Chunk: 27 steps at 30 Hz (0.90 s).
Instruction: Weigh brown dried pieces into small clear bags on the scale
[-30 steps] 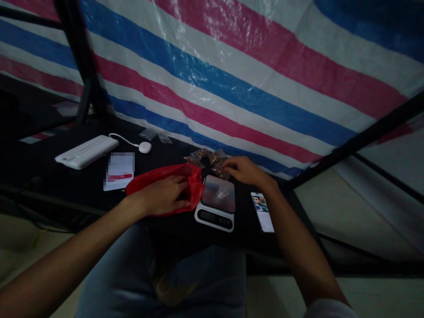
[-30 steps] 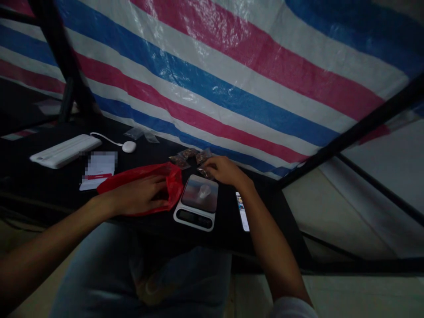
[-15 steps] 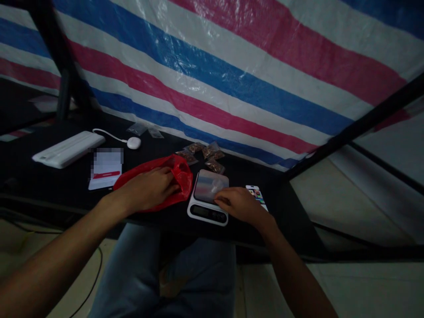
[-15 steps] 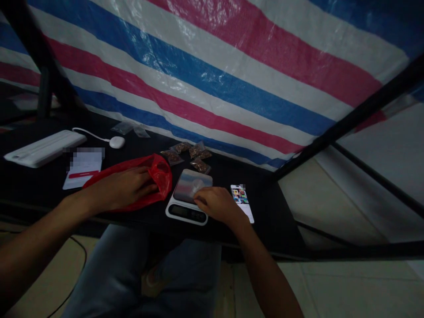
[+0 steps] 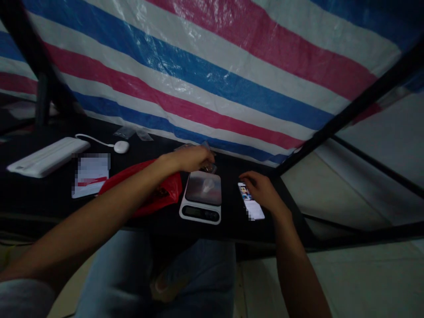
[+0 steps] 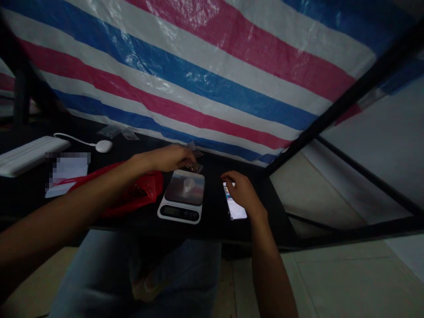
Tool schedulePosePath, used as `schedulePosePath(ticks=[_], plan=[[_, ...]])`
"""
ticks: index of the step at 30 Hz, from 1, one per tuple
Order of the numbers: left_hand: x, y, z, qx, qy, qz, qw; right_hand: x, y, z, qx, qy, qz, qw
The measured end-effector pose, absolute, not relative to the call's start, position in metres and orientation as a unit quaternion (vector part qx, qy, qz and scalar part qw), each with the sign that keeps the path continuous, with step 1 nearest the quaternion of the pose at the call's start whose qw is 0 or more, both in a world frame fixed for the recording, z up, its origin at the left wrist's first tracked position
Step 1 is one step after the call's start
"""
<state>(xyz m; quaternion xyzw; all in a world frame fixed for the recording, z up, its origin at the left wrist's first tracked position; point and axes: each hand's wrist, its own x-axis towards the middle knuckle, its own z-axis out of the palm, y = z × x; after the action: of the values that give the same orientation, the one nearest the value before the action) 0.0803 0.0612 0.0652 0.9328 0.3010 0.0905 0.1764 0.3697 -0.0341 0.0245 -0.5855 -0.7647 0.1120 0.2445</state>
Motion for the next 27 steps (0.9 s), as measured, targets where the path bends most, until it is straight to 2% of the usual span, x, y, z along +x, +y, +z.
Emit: schedulePosePath(ticks=[3,7,12,17,21,25,27], plan=[[0.115,0.09,0.055,0.951,0.28,0.006,0.133,0.399,-0.052,0.008,-0.647,-0.685,0.142,0.304],[0.139,0.111,0.041,0.944,0.301,-0.085,0.105,0.436,-0.082,-0.027,-0.696,-0.608,0.206,0.32],[0.146,0.132,0.021,0.936,0.32,-0.053,0.14,0.45,-0.097,-0.05,-0.688,-0.584,0.262,0.342],[0.133,0.138,0.012,0.929,0.302,0.032,0.214,0.448,-0.095,-0.051,-0.676,-0.59,0.269,0.35],[0.11,0.119,0.024,0.857,0.331,0.228,0.322,0.449,-0.096,-0.05,-0.672,-0.604,0.254,0.344],[0.082,0.079,0.044,0.775,0.354,0.396,0.342,0.443,-0.096,-0.049,-0.687,-0.594,0.254,0.334],[0.068,0.055,0.05,0.745,0.336,0.439,0.374,0.437,-0.094,-0.049,-0.699,-0.588,0.239,0.33]])
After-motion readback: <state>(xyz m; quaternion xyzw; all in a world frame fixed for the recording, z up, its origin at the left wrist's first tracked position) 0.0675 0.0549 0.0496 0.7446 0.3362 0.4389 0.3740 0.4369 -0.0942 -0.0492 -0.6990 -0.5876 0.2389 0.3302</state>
